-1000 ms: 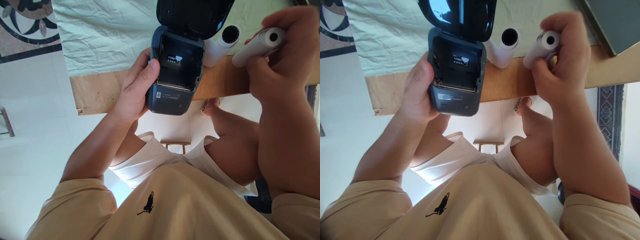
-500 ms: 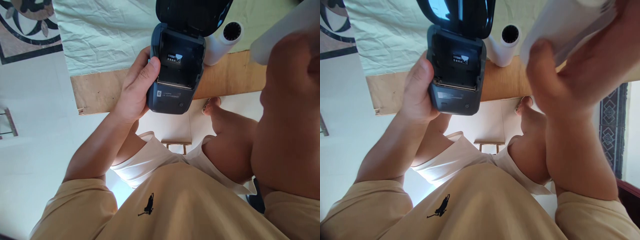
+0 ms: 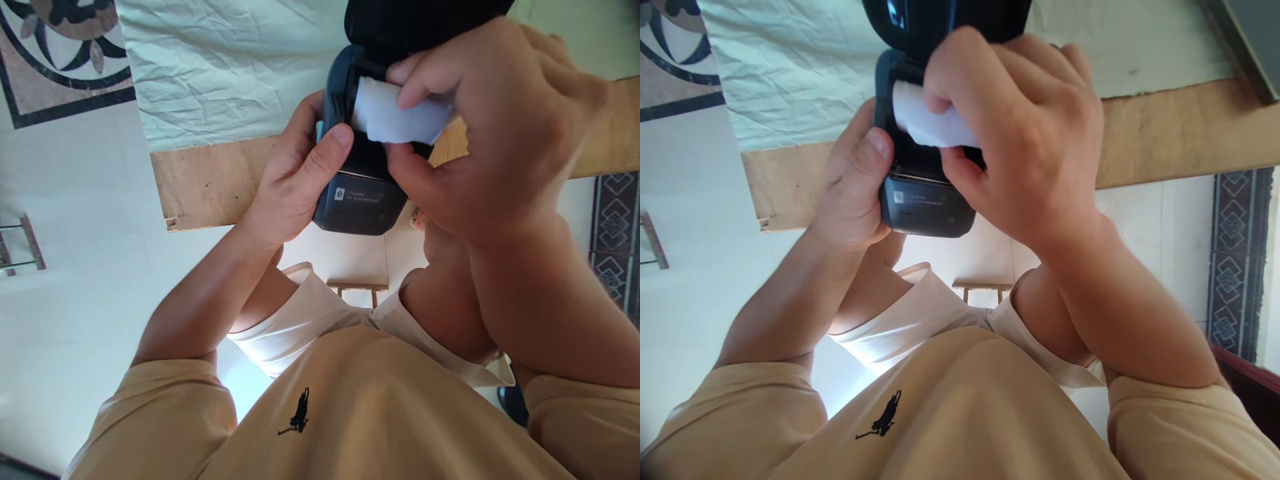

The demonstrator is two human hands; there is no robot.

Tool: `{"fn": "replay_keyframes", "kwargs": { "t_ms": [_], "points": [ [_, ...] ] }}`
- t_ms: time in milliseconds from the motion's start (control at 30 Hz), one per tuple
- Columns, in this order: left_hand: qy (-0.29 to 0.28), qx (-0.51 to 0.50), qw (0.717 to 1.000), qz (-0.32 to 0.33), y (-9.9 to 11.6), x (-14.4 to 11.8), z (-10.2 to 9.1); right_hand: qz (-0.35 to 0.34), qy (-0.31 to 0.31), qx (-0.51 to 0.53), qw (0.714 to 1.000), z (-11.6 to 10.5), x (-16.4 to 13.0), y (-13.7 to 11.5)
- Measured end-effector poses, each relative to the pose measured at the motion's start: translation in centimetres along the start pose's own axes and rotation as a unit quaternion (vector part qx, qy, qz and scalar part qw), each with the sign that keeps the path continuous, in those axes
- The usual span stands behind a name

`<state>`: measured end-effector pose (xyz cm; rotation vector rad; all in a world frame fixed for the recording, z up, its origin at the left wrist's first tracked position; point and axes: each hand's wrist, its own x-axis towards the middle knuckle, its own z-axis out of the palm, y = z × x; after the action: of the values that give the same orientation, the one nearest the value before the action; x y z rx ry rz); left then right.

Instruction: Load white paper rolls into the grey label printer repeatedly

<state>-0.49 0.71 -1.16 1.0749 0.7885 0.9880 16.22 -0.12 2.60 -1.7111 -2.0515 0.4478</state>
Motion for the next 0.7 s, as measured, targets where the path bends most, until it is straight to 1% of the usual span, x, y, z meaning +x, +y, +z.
{"fn": "replay_keyframes", "kwargs": {
  "t_ms": [67, 133, 267, 367, 467, 533, 600, 667, 700],
  "points": [
    [-0.008, -0.004, 1.0, -0.001, 0.0, 0.0, 0.0, -0.068, 0.037, -0.092, 0.993, 0.3, -0.2, 0.3],
    [-0.008, -0.004, 1.0, 0.001, 0.1, 0.0, 0.1, -0.112, 0.071, -0.127, 0.983, 0.4, -0.4, 0.5],
    [0.009, -0.02, 1.0, 0.0, 0.0, 0.1, 0.1, -0.182, 0.125, -0.111, 0.969, 0.6, -1.2, 0.3],
    [-0.036, -0.053, 0.998, 0.013, -0.3, 0.3, -0.3, -0.232, 0.123, -0.089, 0.961, 1.1, -1.9, -0.2],
    [-0.075, -0.063, 0.994, 0.038, -0.6, 0.4, -0.5, -0.244, 0.107, -0.085, 0.96, 1.5, -2.3, -0.4],
    [-0.073, -0.05, 0.995, 0.044, -0.6, 0.3, -0.5, -0.247, 0.101, -0.073, 0.961, 1.5, -2.4, -0.1],
    [-0.071, -0.022, 0.996, 0.039, -0.6, 0.2, -0.3, -0.242, 0.112, -0.049, 0.963, 1.1, -2.2, 0.2],
    [-0.073, -0.001, 0.996, 0.048, -0.7, 0.1, -0.3, -0.211, 0.14, -0.02, 0.967, 0.5, -2.0, 0.6],
    [-0.082, 0.003, 0.995, 0.06, -0.7, 0.1, -0.4, -0.179, 0.158, -0.011, 0.971, 0.2, -1.9, 0.8]
  ]
}}
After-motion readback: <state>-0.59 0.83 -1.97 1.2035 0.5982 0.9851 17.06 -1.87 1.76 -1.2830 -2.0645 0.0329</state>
